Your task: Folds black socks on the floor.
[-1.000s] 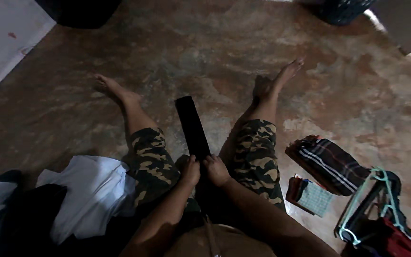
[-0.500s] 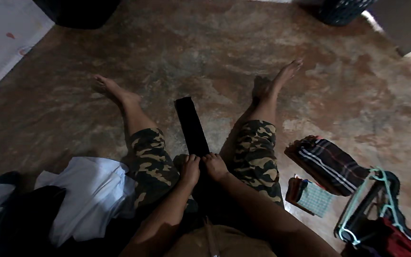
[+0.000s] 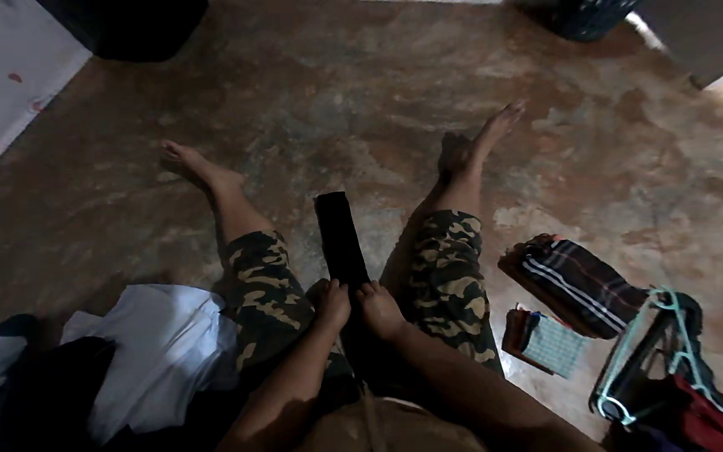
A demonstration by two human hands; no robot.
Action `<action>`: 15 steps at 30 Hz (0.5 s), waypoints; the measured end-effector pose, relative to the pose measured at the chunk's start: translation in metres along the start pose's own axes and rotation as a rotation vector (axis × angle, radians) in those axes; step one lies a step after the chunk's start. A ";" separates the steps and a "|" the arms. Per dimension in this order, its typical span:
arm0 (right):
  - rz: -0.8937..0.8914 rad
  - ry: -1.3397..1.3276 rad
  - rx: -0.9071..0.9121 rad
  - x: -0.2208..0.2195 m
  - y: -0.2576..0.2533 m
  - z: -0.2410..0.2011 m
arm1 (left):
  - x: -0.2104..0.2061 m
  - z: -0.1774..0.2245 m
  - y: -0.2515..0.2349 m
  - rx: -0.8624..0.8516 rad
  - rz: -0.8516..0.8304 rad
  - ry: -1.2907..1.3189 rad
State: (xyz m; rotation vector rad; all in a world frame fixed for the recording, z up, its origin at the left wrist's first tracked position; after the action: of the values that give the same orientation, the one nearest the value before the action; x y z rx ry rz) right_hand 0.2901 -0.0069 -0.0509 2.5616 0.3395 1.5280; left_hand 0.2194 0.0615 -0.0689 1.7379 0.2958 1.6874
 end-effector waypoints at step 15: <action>-0.116 -0.019 -0.033 -0.002 -0.010 0.008 | 0.001 -0.003 0.015 -0.115 -0.004 0.053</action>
State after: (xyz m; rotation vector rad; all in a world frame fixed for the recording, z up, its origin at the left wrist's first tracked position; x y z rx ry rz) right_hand 0.2948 0.0020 -0.0584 2.4831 0.4491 1.4553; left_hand 0.2124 0.0521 -0.0589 1.6099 0.2218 1.7152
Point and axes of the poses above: each hand's wrist, its own y-axis away from the middle knuckle, its own x-axis out of the back of the hand, z = x × y, the point moved 6 cm from there along -y, towards the middle knuckle, and after that the axes turned 15 degrees about x, right-handed, at the moved point
